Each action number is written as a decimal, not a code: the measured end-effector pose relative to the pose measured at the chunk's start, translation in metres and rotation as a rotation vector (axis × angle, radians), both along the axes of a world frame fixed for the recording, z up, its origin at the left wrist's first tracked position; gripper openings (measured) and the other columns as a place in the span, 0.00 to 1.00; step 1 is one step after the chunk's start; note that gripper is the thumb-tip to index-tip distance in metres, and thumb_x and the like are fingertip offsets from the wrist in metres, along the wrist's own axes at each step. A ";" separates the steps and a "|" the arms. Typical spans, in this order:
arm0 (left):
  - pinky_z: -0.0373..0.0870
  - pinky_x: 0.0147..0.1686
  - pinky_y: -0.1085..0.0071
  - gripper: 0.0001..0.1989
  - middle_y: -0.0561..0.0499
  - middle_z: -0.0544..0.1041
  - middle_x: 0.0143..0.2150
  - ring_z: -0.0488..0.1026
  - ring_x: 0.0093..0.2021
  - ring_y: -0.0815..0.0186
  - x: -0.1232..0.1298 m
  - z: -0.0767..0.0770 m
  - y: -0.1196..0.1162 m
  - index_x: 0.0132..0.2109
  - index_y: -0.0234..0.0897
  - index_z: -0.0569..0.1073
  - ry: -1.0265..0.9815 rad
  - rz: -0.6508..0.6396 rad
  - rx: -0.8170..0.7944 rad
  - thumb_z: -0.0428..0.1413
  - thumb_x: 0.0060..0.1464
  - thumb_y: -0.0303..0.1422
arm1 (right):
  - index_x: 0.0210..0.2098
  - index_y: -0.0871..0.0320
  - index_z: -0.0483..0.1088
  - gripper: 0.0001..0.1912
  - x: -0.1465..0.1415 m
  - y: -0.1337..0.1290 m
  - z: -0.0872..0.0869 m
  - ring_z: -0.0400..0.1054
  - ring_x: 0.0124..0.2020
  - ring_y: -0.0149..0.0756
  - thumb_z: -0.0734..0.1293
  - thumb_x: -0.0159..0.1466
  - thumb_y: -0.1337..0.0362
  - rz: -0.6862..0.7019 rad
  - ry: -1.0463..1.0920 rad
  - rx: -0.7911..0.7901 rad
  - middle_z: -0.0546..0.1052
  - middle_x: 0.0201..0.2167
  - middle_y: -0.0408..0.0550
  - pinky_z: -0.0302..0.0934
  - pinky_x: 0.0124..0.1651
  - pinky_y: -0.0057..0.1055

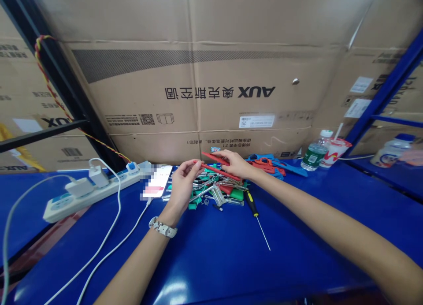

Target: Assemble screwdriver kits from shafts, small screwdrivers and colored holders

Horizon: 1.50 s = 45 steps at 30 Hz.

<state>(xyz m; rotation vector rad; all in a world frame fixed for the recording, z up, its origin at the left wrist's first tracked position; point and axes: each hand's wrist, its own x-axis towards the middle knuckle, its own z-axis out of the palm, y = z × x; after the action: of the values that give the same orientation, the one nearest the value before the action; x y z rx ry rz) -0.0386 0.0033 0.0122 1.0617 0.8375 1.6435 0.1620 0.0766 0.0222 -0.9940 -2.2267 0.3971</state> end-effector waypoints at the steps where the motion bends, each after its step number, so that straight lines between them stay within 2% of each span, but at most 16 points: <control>1: 0.73 0.57 0.59 0.17 0.47 0.81 0.40 0.79 0.46 0.59 0.000 0.000 0.000 0.40 0.34 0.79 -0.002 -0.001 -0.002 0.70 0.46 0.39 | 0.60 0.58 0.71 0.33 0.000 0.001 -0.001 0.71 0.57 0.44 0.66 0.56 0.80 0.010 0.028 -0.031 0.74 0.59 0.56 0.63 0.61 0.44; 6: 0.73 0.57 0.59 0.17 0.46 0.81 0.40 0.79 0.46 0.59 0.001 0.002 -0.001 0.40 0.34 0.79 -0.003 -0.006 0.006 0.70 0.46 0.39 | 0.60 0.57 0.71 0.33 0.000 0.001 0.001 0.73 0.53 0.42 0.69 0.56 0.79 0.020 0.118 -0.117 0.75 0.57 0.55 0.65 0.60 0.45; 10: 0.73 0.57 0.58 0.16 0.45 0.81 0.40 0.80 0.46 0.59 0.000 0.004 -0.003 0.40 0.33 0.78 -0.006 -0.004 0.017 0.69 0.48 0.39 | 0.60 0.59 0.71 0.27 0.003 -0.002 0.008 0.74 0.50 0.42 0.73 0.60 0.68 0.008 0.171 -0.199 0.77 0.53 0.56 0.66 0.58 0.46; 13: 0.73 0.58 0.58 0.15 0.44 0.81 0.41 0.80 0.47 0.58 0.000 0.006 -0.004 0.40 0.33 0.78 0.005 -0.009 0.022 0.69 0.49 0.39 | 0.60 0.58 0.72 0.24 0.010 -0.010 0.015 0.75 0.45 0.41 0.71 0.65 0.63 0.009 0.226 -0.309 0.80 0.48 0.54 0.69 0.53 0.44; 16: 0.73 0.57 0.59 0.16 0.45 0.81 0.42 0.80 0.48 0.58 0.001 0.006 -0.005 0.41 0.34 0.79 0.042 -0.030 0.023 0.69 0.48 0.39 | 0.62 0.57 0.70 0.24 0.017 -0.026 0.020 0.75 0.41 0.40 0.68 0.68 0.60 -0.019 0.276 -0.341 0.81 0.43 0.52 0.71 0.47 0.42; 19: 0.74 0.56 0.61 0.18 0.45 0.82 0.41 0.80 0.46 0.59 0.008 0.004 -0.009 0.40 0.35 0.79 0.079 -0.060 0.006 0.71 0.45 0.39 | 0.65 0.54 0.68 0.25 0.021 -0.051 0.019 0.75 0.43 0.42 0.66 0.70 0.58 0.019 0.267 -0.305 0.82 0.43 0.51 0.70 0.47 0.42; 22: 0.74 0.54 0.62 0.19 0.45 0.83 0.42 0.80 0.44 0.61 0.021 0.001 -0.013 0.40 0.35 0.79 0.093 -0.077 -0.022 0.71 0.44 0.40 | 0.65 0.53 0.68 0.23 0.023 -0.076 0.013 0.73 0.52 0.43 0.64 0.71 0.59 0.045 0.250 -0.205 0.79 0.54 0.52 0.67 0.55 0.44; 24: 0.74 0.53 0.63 0.20 0.45 0.83 0.42 0.80 0.43 0.62 0.032 -0.001 -0.016 0.40 0.34 0.79 0.103 -0.085 -0.028 0.72 0.43 0.40 | 0.64 0.51 0.69 0.22 0.028 -0.087 0.006 0.71 0.55 0.45 0.61 0.73 0.59 -0.001 0.159 -0.125 0.78 0.55 0.51 0.63 0.60 0.48; 27: 0.75 0.51 0.63 0.20 0.45 0.83 0.40 0.80 0.41 0.62 0.051 -0.003 -0.018 0.40 0.33 0.79 0.112 -0.119 -0.030 0.72 0.42 0.40 | 0.65 0.47 0.68 0.22 0.042 -0.097 -0.005 0.65 0.62 0.49 0.60 0.73 0.55 -0.090 0.034 -0.042 0.77 0.57 0.51 0.55 0.66 0.55; 31: 0.75 0.50 0.63 0.19 0.45 0.83 0.38 0.81 0.40 0.60 0.079 -0.004 -0.014 0.40 0.33 0.78 0.143 -0.204 -0.033 0.71 0.43 0.40 | 0.68 0.45 0.63 0.24 0.073 -0.102 -0.012 0.66 0.62 0.45 0.61 0.73 0.59 -0.061 0.020 -0.006 0.72 0.62 0.51 0.59 0.65 0.50; 34: 0.75 0.49 0.61 0.19 0.44 0.83 0.40 0.80 0.40 0.59 0.099 0.001 -0.002 0.41 0.34 0.78 0.220 -0.256 -0.016 0.70 0.45 0.40 | 0.68 0.49 0.64 0.25 0.100 -0.097 -0.009 0.66 0.62 0.44 0.60 0.72 0.64 -0.089 -0.025 0.019 0.72 0.62 0.52 0.61 0.63 0.46; 37: 0.75 0.49 0.60 0.18 0.44 0.82 0.44 0.80 0.42 0.58 0.113 0.008 0.017 0.43 0.36 0.77 0.323 -0.204 0.037 0.70 0.44 0.35 | 0.67 0.54 0.65 0.26 0.125 -0.081 0.000 0.69 0.58 0.46 0.61 0.71 0.67 -0.240 -0.145 0.049 0.73 0.60 0.56 0.63 0.60 0.46; 40: 0.74 0.51 0.59 0.14 0.44 0.82 0.43 0.79 0.43 0.57 0.122 0.011 0.035 0.40 0.37 0.77 0.431 -0.160 0.120 0.68 0.45 0.31 | 0.68 0.56 0.64 0.27 0.142 -0.053 0.010 0.72 0.53 0.49 0.60 0.70 0.67 -0.386 -0.283 0.020 0.76 0.56 0.59 0.63 0.57 0.48; 45: 0.72 0.51 0.58 0.06 0.44 0.80 0.41 0.78 0.43 0.55 0.128 0.008 0.048 0.38 0.39 0.79 0.761 -0.136 0.305 0.64 0.50 0.29 | 0.67 0.57 0.65 0.27 0.148 -0.009 0.011 0.67 0.61 0.57 0.62 0.69 0.67 -0.426 -0.434 -0.054 0.74 0.59 0.61 0.58 0.61 0.57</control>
<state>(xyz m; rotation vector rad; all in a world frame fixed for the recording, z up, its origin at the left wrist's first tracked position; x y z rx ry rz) 0.0893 0.0514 0.0206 1.9761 0.9711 1.2637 0.3098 0.0680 0.0335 -1.6687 -2.2882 0.0492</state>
